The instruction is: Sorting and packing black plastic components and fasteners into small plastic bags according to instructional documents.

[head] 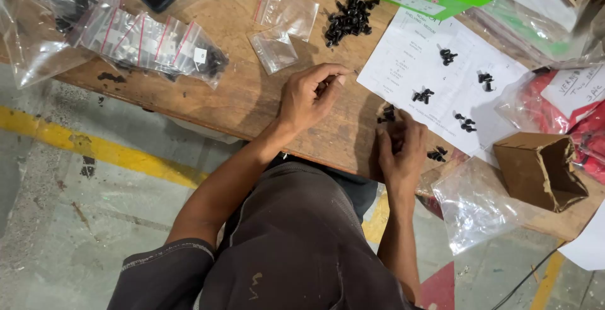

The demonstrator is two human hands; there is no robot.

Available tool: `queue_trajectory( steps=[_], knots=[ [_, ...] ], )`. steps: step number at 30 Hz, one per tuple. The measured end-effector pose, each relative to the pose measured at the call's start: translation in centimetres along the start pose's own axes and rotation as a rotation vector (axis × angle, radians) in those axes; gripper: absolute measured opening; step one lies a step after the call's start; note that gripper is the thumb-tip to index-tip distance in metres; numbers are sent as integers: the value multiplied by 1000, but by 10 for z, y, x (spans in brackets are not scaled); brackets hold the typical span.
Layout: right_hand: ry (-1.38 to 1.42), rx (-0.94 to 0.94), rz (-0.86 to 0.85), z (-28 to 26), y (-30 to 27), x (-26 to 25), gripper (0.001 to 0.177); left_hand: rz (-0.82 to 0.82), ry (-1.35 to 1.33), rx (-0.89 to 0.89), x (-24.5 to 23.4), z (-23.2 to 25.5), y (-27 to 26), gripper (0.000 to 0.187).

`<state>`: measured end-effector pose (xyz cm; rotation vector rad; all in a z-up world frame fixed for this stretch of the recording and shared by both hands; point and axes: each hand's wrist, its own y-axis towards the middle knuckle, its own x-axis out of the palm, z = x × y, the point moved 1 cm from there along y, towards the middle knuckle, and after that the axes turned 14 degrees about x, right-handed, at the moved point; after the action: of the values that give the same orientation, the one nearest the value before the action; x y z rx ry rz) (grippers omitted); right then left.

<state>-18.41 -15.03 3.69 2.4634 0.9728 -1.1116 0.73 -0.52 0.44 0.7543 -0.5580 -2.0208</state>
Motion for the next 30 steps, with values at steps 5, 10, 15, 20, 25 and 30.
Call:
queue_trajectory(
  steps=[5, 10, 15, 20, 25, 30],
  knots=[
    [111, 44, 25, 1, -4, -6, 57, 1, -33, -67, 4, -10, -7, 19],
    [263, 39, 9, -5, -7, -11, 43, 57, 45, -63, -3, 3, -5, 22],
    [289, -45, -55, -41, 4, -6, 24, 12, -37, -184, -20, 31, -22, 23],
    [132, -194, -253, -119, 28, 25, 27, 49, -56, -195, -49, 64, -52, 23],
    [74, -434, -360, -180, 37, 79, 39, 149, 12, -264, -69, 90, -72, 24],
    [-48, -454, -257, -160, 70, 139, 19, 207, 47, -389, -72, 70, -84, 24]
  ],
)
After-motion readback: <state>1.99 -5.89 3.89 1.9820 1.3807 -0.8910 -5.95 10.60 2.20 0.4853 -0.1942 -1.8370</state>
